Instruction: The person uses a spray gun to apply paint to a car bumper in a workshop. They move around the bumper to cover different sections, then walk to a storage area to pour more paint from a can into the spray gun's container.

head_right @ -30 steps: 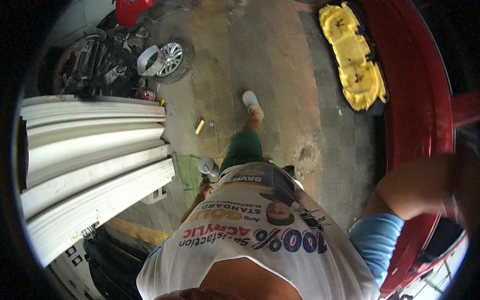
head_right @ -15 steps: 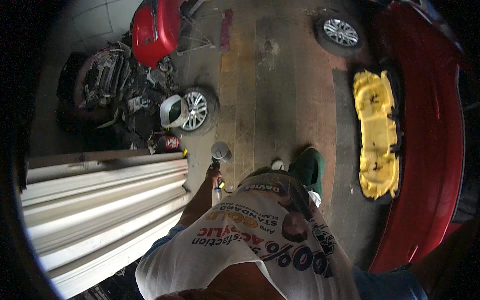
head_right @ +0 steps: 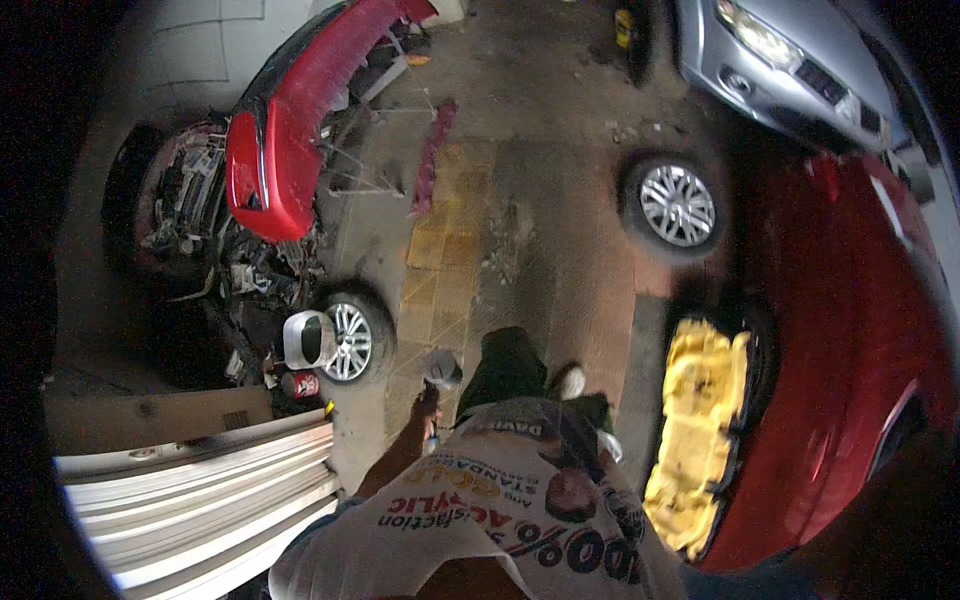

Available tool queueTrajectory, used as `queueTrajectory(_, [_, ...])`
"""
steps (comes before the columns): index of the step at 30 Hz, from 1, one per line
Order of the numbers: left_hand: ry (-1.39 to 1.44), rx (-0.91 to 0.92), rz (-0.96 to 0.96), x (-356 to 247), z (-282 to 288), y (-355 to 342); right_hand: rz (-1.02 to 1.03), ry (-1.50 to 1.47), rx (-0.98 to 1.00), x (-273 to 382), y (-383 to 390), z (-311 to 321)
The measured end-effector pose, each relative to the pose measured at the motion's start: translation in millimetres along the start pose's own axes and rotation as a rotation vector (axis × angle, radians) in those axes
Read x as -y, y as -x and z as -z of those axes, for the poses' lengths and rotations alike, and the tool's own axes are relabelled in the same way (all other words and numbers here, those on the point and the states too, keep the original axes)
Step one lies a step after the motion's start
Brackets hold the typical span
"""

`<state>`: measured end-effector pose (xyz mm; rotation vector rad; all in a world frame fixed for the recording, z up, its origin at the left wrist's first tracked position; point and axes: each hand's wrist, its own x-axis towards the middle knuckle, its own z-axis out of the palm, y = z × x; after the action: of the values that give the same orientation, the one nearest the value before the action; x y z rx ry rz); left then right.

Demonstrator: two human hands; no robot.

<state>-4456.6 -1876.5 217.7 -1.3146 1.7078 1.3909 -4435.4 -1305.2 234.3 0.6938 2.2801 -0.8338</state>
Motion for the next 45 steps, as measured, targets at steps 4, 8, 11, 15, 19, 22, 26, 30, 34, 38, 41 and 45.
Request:
queueTrajectory(4, [0.106,0.005,0.072,-30,-28,-33,0.067,-0.024,0.014,96,-125,62])
queueTrajectory(8, [0.031,0.026,0.068,-92,-47,-96,0.058,-0.021,0.007,173,-239,109])
queueTrajectory(11, [-0.611,0.16,-0.384,-213,-55,-143,0.047,-0.029,-0.047,234,-308,152])
queueTrajectory(15, [-0.119,0.089,-0.403,-392,-74,-214,0.286,-0.208,-0.315,388,-392,272])
queueTrajectory(19, [0.209,-0.018,-0.418,-567,-74,-285,1.231,-0.679,-0.768,682,-348,545])
queueTrajectory(22, [0.311,-0.097,-0.392,-692,-70,-343,1.752,-0.831,-0.812,817,-340,659])
queueTrajectory(26, [0.352,-0.123,-0.344,-853,-117,-395,2.154,-0.85,-0.79,932,-381,764])
queueTrajectory(30, [0.43,-0.073,-0.202,-941,-180,-417,2.314,-0.808,-0.69,1056,-453,839])
queueTrajectory(34, [0.444,-0.115,-0.022,-984,-182,-395,2.168,-0.96,-0.475,1178,-600,876])
queueTrajectory(38, [0.433,-0.052,0.068,-1077,-224,-417,1.644,-0.93,-0.22,1301,-734,836])
queueTrajectory(41, [0.422,-0.037,0.122,-1146,-250,-459,1.327,-0.548,-0.1,1366,-859,794])
queueTrajectory(45, [0.399,-0.037,0.132,-1270,-263,-534,1.047,-0.016,-0.068,1420,-1076,744])
